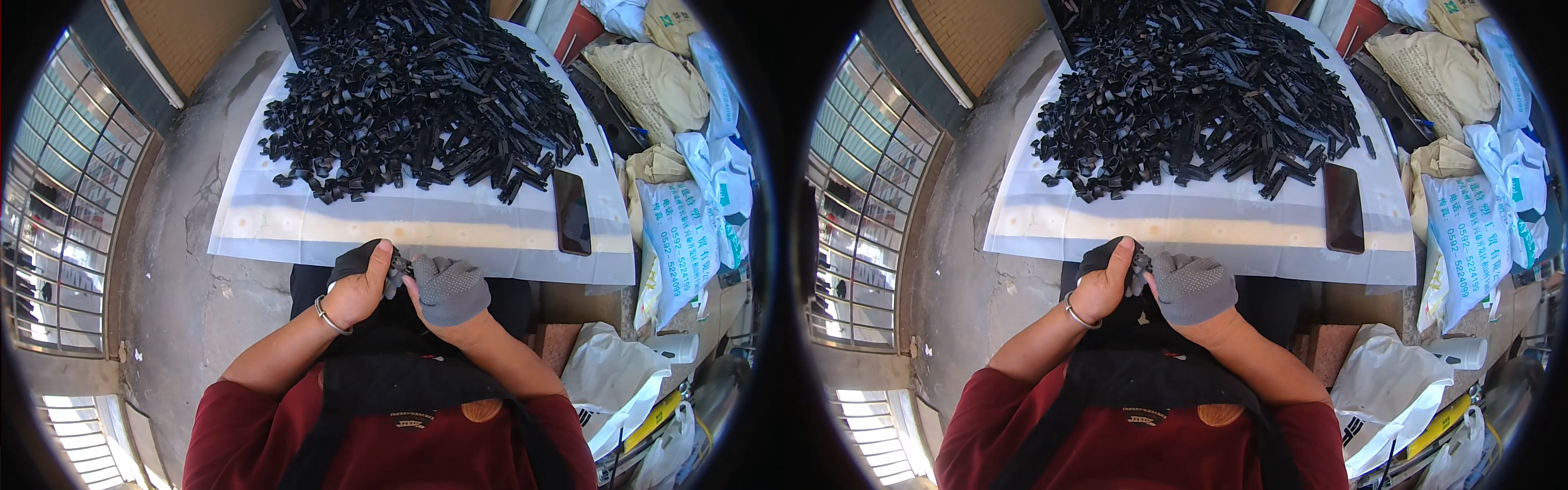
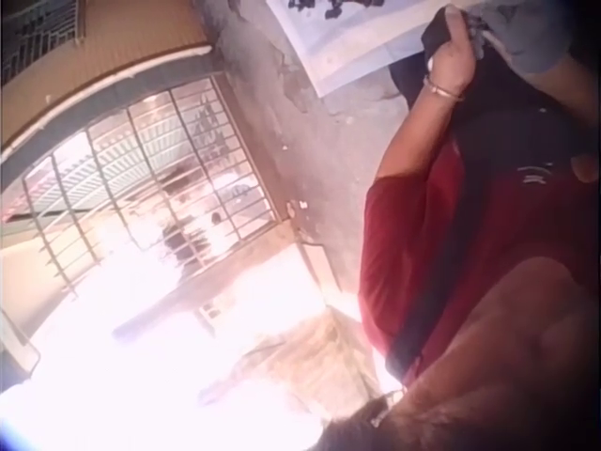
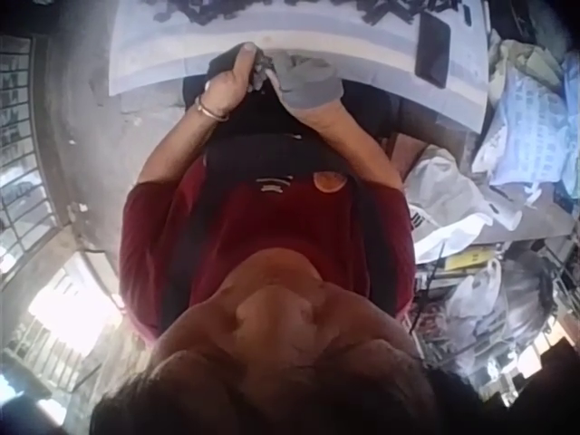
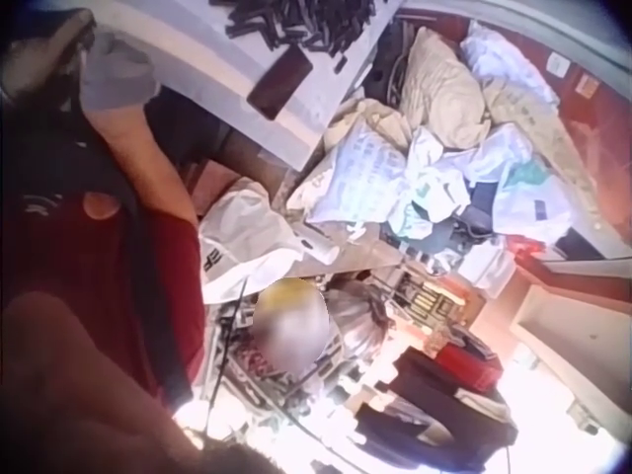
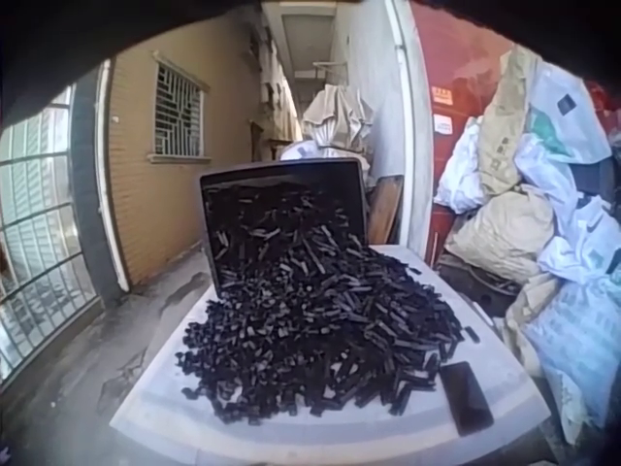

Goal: Picking and sorting small black plastic components into piles or bags.

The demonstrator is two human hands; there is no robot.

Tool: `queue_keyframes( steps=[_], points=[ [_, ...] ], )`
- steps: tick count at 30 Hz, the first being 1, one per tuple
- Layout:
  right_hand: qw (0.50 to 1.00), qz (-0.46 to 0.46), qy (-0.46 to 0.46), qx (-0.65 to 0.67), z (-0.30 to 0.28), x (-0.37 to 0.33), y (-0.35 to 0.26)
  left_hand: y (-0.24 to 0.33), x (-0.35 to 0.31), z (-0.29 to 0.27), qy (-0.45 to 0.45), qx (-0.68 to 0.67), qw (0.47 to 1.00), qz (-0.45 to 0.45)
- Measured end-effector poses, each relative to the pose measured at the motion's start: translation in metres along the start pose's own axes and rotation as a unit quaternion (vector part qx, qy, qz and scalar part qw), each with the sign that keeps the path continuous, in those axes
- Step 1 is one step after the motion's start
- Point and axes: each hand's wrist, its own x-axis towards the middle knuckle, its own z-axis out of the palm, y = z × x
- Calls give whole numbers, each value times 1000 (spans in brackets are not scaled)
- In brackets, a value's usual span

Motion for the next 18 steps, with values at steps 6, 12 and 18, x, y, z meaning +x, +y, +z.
queue_keyframes(
  steps=[6,12,18],
  points=[
    [1000,1,21,7,21,-6,-3,15,-8,7,-23,87,994,58],
    [984,-55,-16,169,19,-3,19,-13,5,-12,-82,271,953,111],
    [971,174,147,-75,7,35,131,-26,37,-65,180,424,879,127]
  ],
)
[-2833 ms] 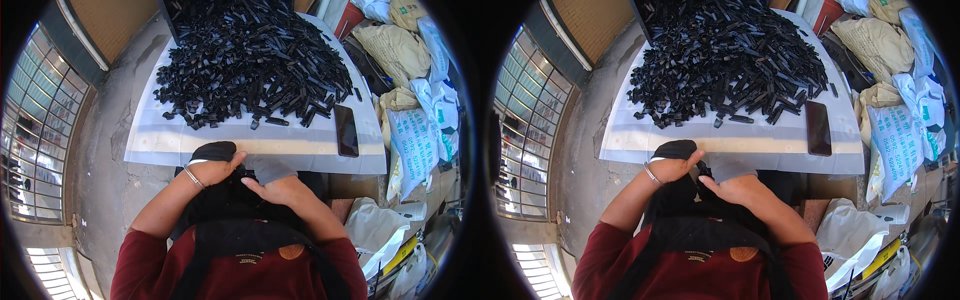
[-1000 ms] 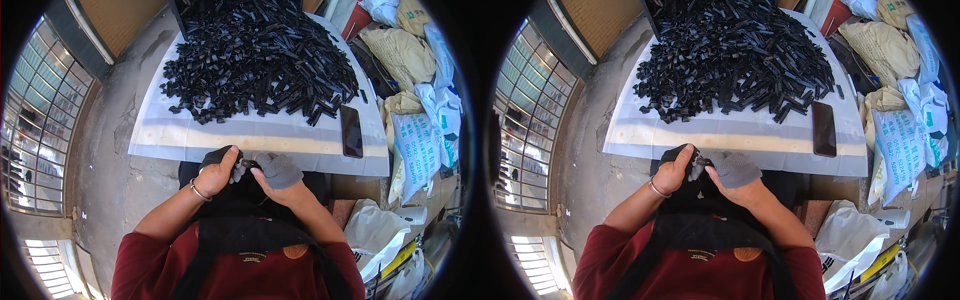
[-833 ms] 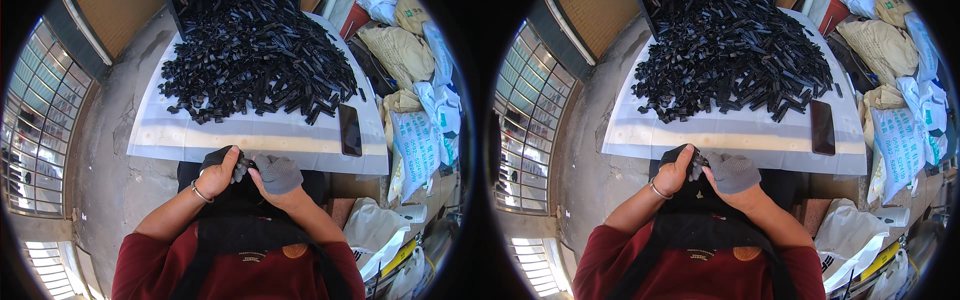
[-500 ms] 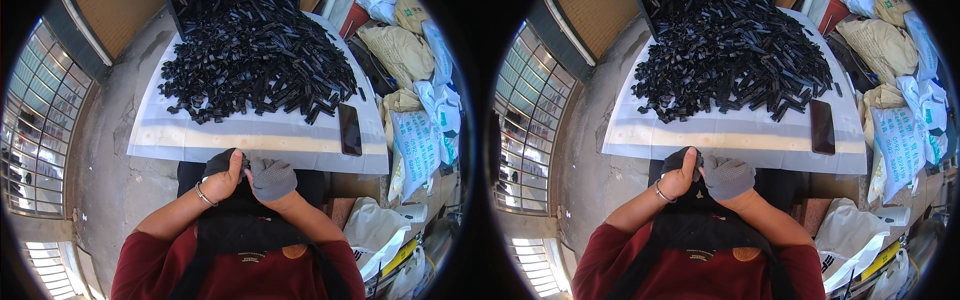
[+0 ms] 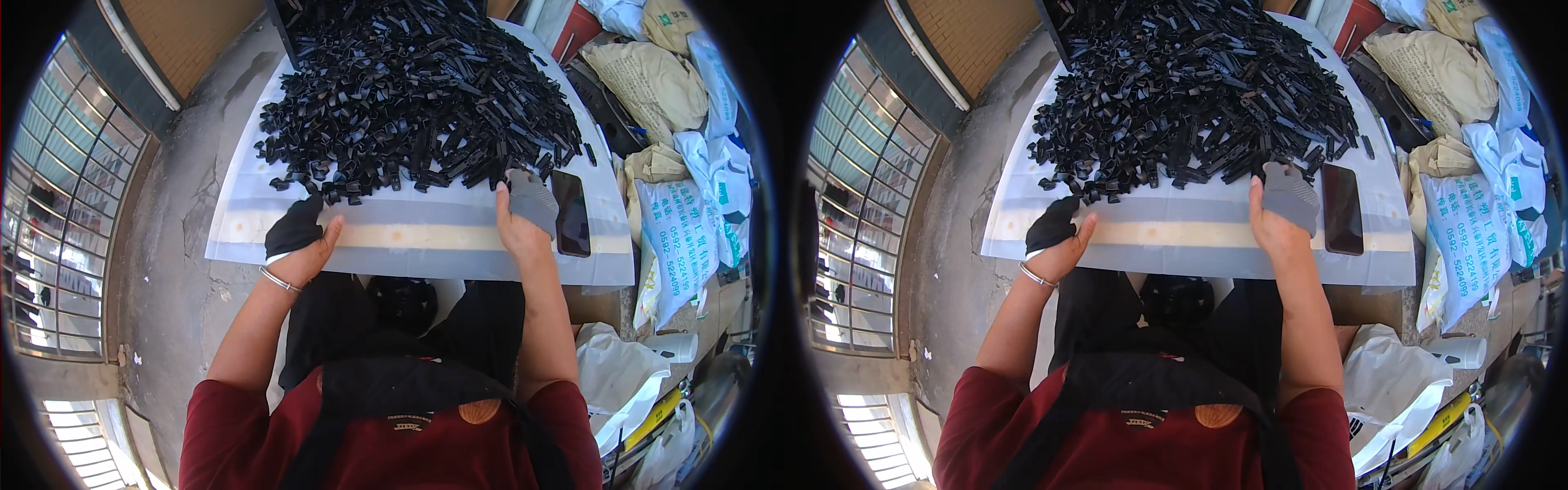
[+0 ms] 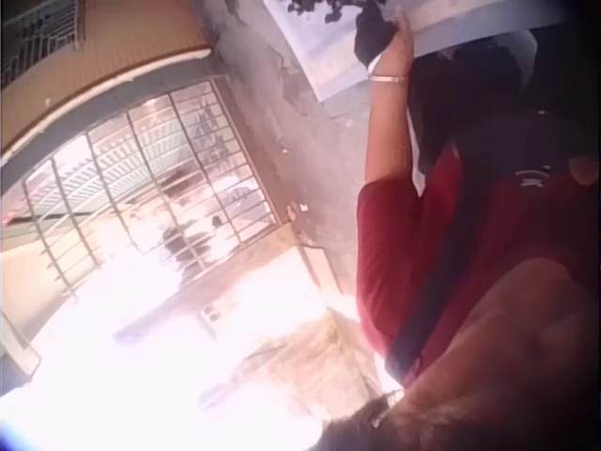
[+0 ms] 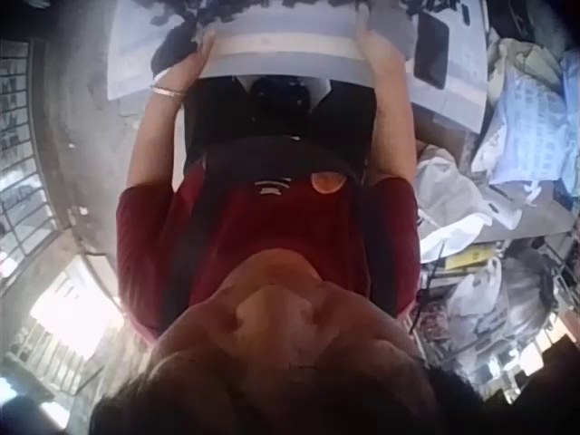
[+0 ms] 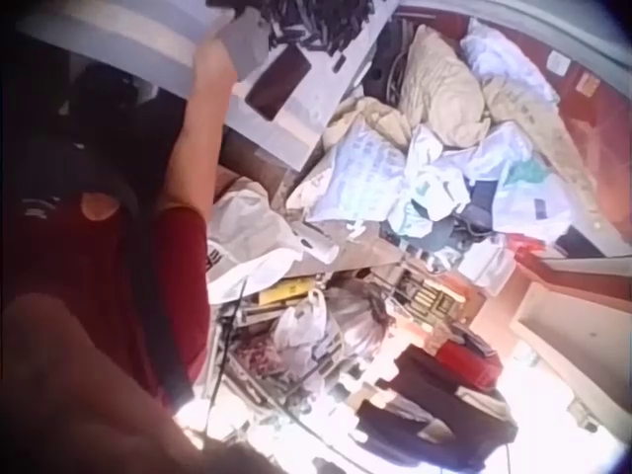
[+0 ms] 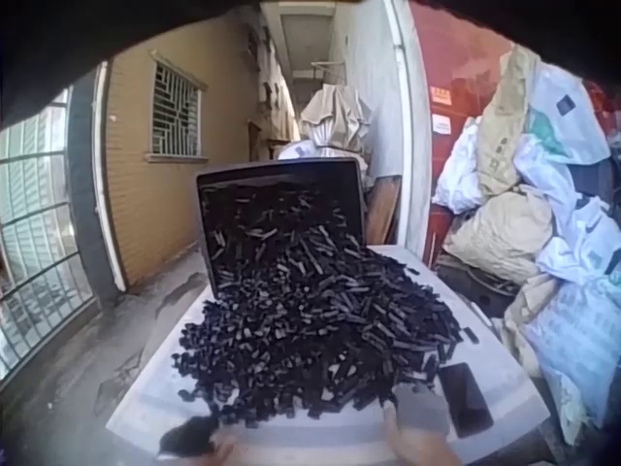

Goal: Picking and sorting small black plastic components into piles or bags.

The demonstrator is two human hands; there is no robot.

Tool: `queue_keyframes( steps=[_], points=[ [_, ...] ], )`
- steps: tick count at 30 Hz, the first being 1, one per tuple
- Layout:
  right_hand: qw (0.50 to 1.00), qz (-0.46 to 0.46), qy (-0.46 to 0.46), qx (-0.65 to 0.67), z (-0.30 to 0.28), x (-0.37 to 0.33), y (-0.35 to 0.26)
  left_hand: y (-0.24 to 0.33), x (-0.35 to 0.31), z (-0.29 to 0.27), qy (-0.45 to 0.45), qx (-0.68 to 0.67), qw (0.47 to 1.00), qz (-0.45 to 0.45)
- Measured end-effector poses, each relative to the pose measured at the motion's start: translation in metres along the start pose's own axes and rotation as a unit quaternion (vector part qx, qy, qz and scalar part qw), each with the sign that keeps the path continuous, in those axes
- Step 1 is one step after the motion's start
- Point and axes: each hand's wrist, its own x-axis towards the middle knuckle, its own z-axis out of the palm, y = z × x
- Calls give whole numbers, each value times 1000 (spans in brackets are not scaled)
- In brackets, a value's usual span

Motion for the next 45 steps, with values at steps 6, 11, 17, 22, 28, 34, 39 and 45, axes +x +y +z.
queue_keyframes(
  steps=[6,11,17,22,28,34,39,45],
  points=[
    [996,0,-33,-81,45,21,14,-8,37,36,-17,58,998,-19],
    [997,-57,-50,25,52,0,-20,11,33,52,8,9,999,50],
    [979,-53,-10,197,21,-2,-14,20,36,46,-23,-91,996,2],
    [991,-61,-69,102,-3,-11,-21,-2,34,44,-35,-185,981,-40],
    [980,-52,-181,-70,2,-2,-54,-6,32,33,-131,-273,934,-189],
    [956,8,-281,-80,16,14,-58,-3,24,26,-136,-660,677,-294],
    [991,-13,-134,14,12,-3,-57,-19,17,32,-140,-588,761,-236],
    [905,24,-223,361,-6,-24,-74,-11,13,27,-120,-670,696,-230]
  ],
)
